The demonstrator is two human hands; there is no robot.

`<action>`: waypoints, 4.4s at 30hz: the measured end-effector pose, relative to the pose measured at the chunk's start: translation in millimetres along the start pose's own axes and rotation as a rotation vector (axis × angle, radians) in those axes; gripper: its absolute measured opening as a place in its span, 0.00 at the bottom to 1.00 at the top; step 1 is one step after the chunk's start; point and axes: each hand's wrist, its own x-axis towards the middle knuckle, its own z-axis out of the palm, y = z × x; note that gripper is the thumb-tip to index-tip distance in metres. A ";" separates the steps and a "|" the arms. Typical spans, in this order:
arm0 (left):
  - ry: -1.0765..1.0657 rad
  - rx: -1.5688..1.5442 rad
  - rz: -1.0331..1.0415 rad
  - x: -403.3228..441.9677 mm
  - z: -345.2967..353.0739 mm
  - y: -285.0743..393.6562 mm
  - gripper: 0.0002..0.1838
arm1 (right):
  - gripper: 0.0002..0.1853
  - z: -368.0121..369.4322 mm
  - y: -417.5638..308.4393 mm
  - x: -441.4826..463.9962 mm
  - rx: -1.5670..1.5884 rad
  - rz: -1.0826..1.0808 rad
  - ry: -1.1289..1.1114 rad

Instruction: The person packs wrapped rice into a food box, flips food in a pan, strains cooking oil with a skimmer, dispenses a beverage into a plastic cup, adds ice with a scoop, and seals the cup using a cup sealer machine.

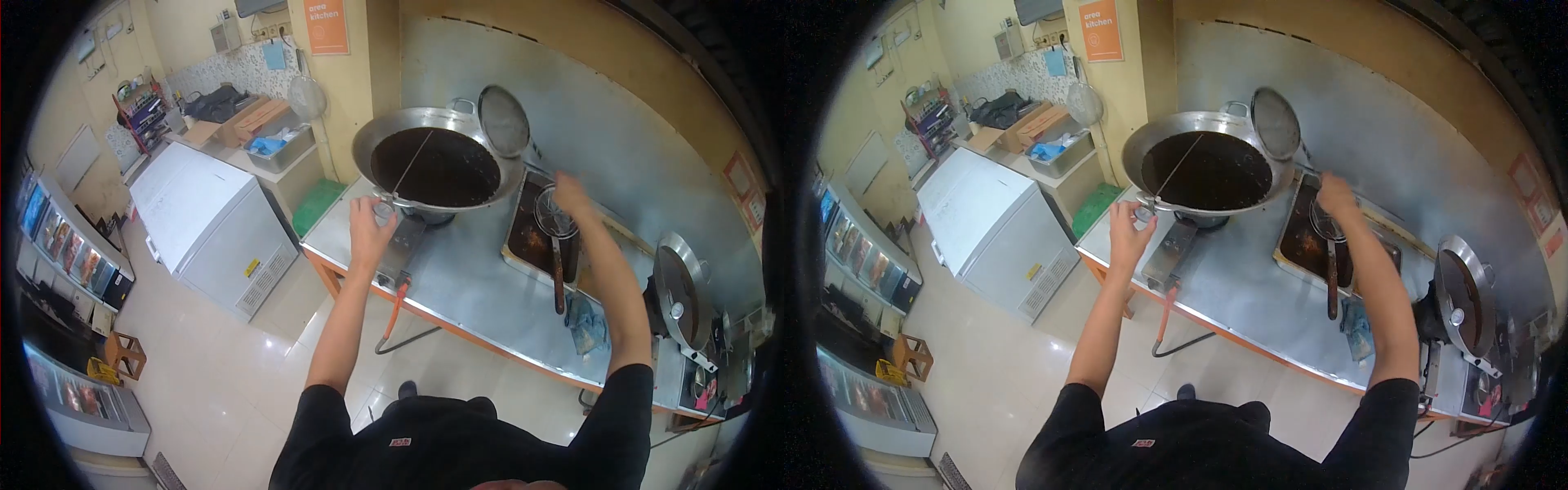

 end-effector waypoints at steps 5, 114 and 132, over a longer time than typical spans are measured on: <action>0.053 0.020 0.002 -2.6 3.3 -5.2 0.22 | 0.13 -15.0 -54.4 3.3 0.217 0.094 -0.464; -0.208 -0.370 -1.837 -639.6 -179.0 3.9 0.25 | 0.14 -109.8 -20.2 -35.1 1.553 0.302 -0.506; -0.259 -0.270 -1.883 -688.3 -235.1 -29.6 0.22 | 0.13 -121.1 -76.3 -51.0 1.594 0.311 -0.447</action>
